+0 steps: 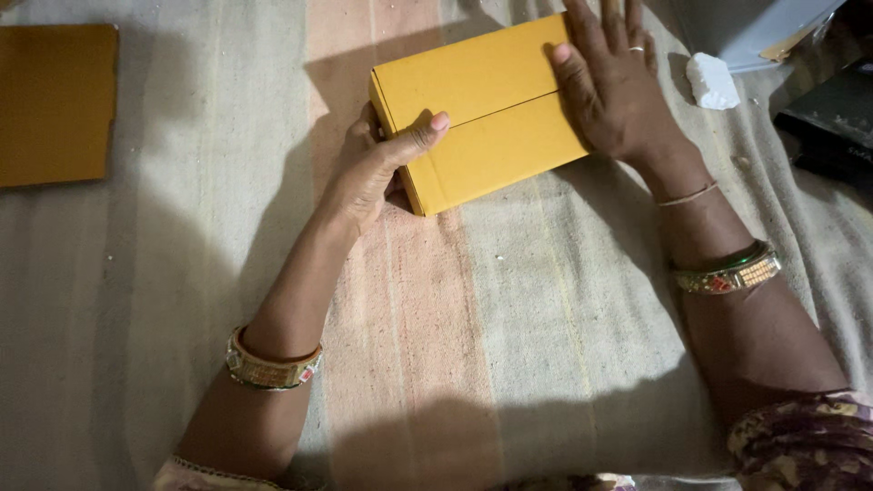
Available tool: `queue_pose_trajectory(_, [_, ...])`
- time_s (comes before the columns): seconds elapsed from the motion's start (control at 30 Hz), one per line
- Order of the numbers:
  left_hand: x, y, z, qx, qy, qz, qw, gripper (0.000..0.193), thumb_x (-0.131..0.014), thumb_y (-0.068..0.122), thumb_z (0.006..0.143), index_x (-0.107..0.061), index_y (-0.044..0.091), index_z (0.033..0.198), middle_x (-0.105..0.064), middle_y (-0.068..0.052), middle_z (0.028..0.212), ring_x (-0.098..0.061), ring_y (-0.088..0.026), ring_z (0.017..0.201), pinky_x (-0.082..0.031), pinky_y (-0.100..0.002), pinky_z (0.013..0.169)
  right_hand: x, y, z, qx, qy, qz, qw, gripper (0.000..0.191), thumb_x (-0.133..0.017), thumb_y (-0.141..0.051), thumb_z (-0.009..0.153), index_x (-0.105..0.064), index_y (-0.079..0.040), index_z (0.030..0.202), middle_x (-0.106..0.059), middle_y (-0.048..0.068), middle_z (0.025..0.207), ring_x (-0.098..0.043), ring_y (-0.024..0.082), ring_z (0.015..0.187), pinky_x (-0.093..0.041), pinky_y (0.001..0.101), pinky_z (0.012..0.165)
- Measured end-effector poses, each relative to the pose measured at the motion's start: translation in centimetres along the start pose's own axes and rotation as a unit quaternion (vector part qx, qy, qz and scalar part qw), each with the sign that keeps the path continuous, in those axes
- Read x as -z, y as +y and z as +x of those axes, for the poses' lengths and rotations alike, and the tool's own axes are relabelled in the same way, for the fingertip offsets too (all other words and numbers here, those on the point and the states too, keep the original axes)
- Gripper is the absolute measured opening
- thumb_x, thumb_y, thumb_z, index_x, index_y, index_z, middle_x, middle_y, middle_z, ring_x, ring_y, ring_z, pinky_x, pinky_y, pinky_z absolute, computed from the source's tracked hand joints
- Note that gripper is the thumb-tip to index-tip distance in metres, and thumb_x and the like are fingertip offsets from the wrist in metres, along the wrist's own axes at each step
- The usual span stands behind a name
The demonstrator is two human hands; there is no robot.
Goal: The person folds flat yellow cardboard boxes into open three-dimensional boxes, pressing the creases and tucking the side panels, then closes the lid flap and sets the finished box aside, repeating the process with the next flat box.
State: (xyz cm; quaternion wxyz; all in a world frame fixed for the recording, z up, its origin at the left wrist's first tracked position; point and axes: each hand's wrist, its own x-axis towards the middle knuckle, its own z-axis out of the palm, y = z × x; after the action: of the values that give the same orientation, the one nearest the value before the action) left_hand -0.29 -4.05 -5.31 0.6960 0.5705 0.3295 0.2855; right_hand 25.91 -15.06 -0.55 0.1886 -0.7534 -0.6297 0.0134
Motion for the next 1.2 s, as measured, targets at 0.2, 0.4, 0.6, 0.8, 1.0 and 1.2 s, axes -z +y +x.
queue_pose_trajectory(0.2, [-0.3,-0.2,-0.1,-0.134,-0.032,0.012,0.990,0.099,-0.088,0.060,0.067,-0.049,0.003,0.139,-0.067,-0.018,0.128,-0.068,-0.028,0.122,-0.061,-0.038,0.102,0.3,-0.9,-0.9,0.094,0.162,-0.058,0.981,0.048,-0.037,-0.030,0.119,-0.043,-0.001,0.157,-0.035,0.026,0.161,-0.024,0.045,0.153,-0.014,0.0697,0.124])
queue_pose_trajectory(0.4, [-3.2,-0.6,-1.8,-0.361,-0.059,0.147,0.919,0.084,-0.091,0.046,0.083,-0.050,0.003,0.142,-0.070,-0.015,0.127,-0.074,-0.023,0.118,-0.064,-0.034,0.104,2.5,-5.3,-3.0,0.278,0.272,-0.088,0.917,0.031,-0.046,-0.017,0.110,-0.068,0.001,0.121,-0.072,0.016,0.120,-0.058,0.034,0.127,-0.031,0.0626,0.110])
queue_pose_trajectory(0.6, [-4.8,-0.6,-2.9,-0.340,-0.062,0.185,0.920,0.082,-0.091,0.041,0.078,-0.050,0.000,0.136,-0.073,-0.012,0.119,-0.076,-0.020,0.111,-0.064,-0.033,0.097,2.0,-9.0,-4.5,0.382,0.276,-0.050,0.881,0.035,-0.038,-0.016,0.114,-0.069,0.001,0.118,-0.073,0.017,0.121,-0.070,0.031,0.115,-0.048,0.0455,0.101])
queue_pose_trajectory(0.8, [-4.6,-0.4,-2.8,-0.336,-0.050,0.138,0.930,0.075,-0.093,0.037,0.081,-0.053,0.001,0.133,-0.072,-0.013,0.121,-0.074,-0.022,0.112,-0.062,-0.034,0.099,2.4,-6.9,-2.5,0.343,0.310,-0.051,0.885,0.039,-0.033,-0.016,0.116,-0.067,0.001,0.107,-0.072,0.013,0.112,-0.067,0.029,0.105,-0.042,0.0453,0.096])
queue_pose_trajectory(1.0, [-4.6,-1.0,-2.2,-0.331,-0.056,0.121,0.934,0.077,-0.089,0.043,0.084,-0.052,0.000,0.136,-0.073,-0.014,0.122,-0.076,-0.021,0.114,-0.063,-0.033,0.102,1.1,-2.5,-1.8,0.253,0.374,-0.018,0.892,0.042,-0.030,-0.021,0.119,-0.064,-0.002,0.105,-0.066,0.015,0.106,-0.058,0.034,0.104,-0.039,0.0470,0.102])
queue_pose_trajectory(1.2, [-4.4,-1.7,-1.6,-0.336,-0.048,0.123,0.933,0.080,-0.087,0.048,0.083,-0.051,-0.002,0.135,-0.072,-0.016,0.120,-0.076,-0.023,0.112,-0.066,-0.033,0.097,-1.5,4.8,-0.3,0.124,0.360,0.200,0.903,0.041,-0.036,-0.033,0.124,-0.054,0.003,0.114,-0.055,0.015,0.101,-0.051,0.021,0.091,-0.045,0.0323,0.086])
